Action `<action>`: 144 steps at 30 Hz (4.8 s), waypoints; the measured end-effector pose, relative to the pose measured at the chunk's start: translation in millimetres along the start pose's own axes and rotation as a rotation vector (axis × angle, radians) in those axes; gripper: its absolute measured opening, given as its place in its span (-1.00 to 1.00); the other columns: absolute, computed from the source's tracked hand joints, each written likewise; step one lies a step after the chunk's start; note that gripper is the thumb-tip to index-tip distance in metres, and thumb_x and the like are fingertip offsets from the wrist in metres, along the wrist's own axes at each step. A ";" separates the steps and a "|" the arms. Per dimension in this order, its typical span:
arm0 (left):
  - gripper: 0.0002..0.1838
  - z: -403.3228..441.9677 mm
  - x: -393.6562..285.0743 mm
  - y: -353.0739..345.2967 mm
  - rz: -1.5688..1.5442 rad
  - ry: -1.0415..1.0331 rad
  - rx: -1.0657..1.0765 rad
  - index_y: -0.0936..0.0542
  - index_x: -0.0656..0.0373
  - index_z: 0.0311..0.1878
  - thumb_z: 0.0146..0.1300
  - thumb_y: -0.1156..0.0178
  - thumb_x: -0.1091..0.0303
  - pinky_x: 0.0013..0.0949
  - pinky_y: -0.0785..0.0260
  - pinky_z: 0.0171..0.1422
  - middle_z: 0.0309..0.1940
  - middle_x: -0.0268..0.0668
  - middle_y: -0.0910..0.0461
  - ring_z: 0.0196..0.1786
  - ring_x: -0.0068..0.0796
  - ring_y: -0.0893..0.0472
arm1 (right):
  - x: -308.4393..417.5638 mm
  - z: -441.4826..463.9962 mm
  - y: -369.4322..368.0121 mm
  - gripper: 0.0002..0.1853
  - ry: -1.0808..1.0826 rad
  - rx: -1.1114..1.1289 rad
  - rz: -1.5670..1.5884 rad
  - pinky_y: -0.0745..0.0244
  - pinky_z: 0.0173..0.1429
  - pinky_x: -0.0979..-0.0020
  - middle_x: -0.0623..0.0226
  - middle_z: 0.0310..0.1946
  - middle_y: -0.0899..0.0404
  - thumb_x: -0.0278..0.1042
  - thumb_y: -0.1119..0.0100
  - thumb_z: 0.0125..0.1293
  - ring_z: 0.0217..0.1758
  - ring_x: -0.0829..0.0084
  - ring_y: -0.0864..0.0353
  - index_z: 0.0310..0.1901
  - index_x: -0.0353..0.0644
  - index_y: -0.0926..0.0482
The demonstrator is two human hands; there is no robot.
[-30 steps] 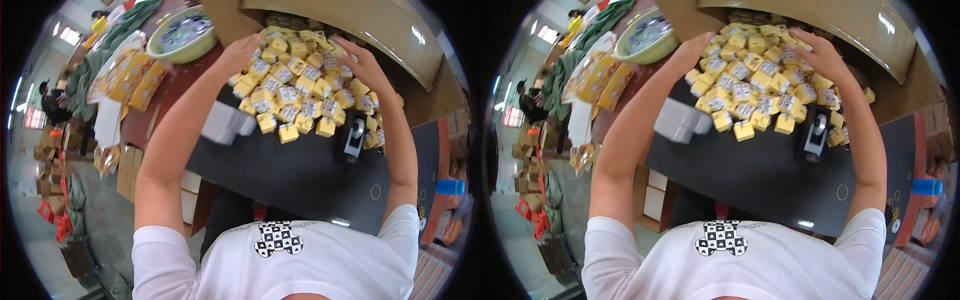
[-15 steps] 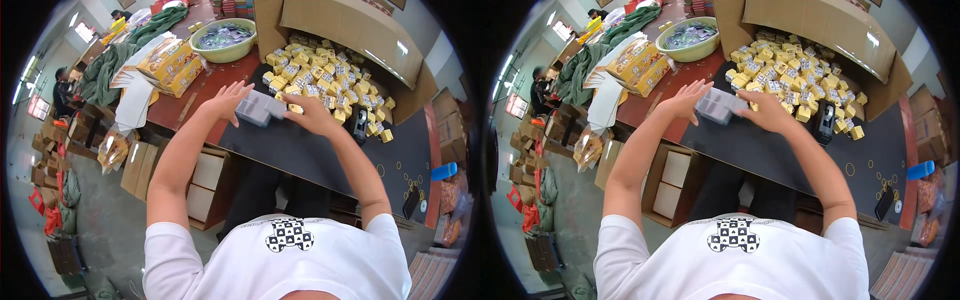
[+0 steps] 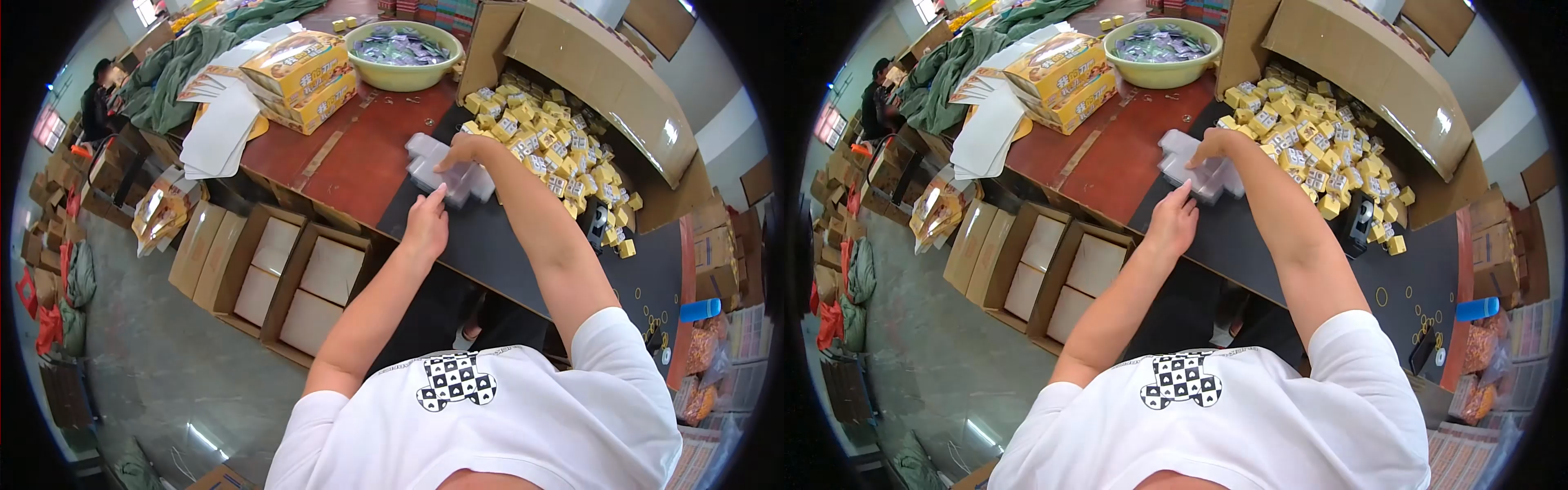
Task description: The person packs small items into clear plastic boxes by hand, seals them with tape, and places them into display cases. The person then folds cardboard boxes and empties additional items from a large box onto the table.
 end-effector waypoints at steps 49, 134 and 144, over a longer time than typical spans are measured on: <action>-0.37 188.6 -91.2 44.0 0.385 0.138 -0.401 -0.47 0.38 0.30 0.20 -0.41 0.34 0.13 -0.60 0.13 0.14 0.09 -0.62 0.11 0.03 -0.68 | -12.1 -154.1 -105.5 -0.70 0.719 -0.643 0.370 -0.41 0.32 0.27 0.40 0.10 -0.65 -0.42 -0.42 0.19 0.19 0.27 -0.52 -0.01 -0.18 -0.73; -0.29 -330.1 -231.2 254.9 1.685 -0.933 -0.993 -0.40 0.13 0.43 0.16 -0.35 0.41 -0.05 -0.18 0.51 0.51 0.01 -0.09 0.35 0.01 -0.31 | -15.2 -149.8 -105.8 -0.84 0.865 -0.735 0.420 -0.55 0.18 0.34 0.28 -0.02 -0.75 -0.59 -0.26 0.24 0.06 0.26 -0.66 -0.17 -0.32 -0.74; -0.33 -470.4 -141.7 458.4 1.273 0.219 -1.565 -0.60 0.17 0.27 0.18 -0.40 -0.05 -0.08 -0.10 0.61 0.50 0.20 -0.25 0.48 0.18 -0.34 | 148.9 -413.3 88.8 -0.76 1.290 -0.773 0.340 -0.38 0.40 0.20 0.16 0.00 -0.72 -0.44 -0.22 0.37 0.09 0.31 -0.60 -0.01 -0.34 -0.73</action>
Point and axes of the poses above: each hand's wrist, its own z-axis towards the middle knuckle, its own y-axis out of the back of the hand, x = y × z, the point moved 8 cm from there along z, towards the middle knuckle
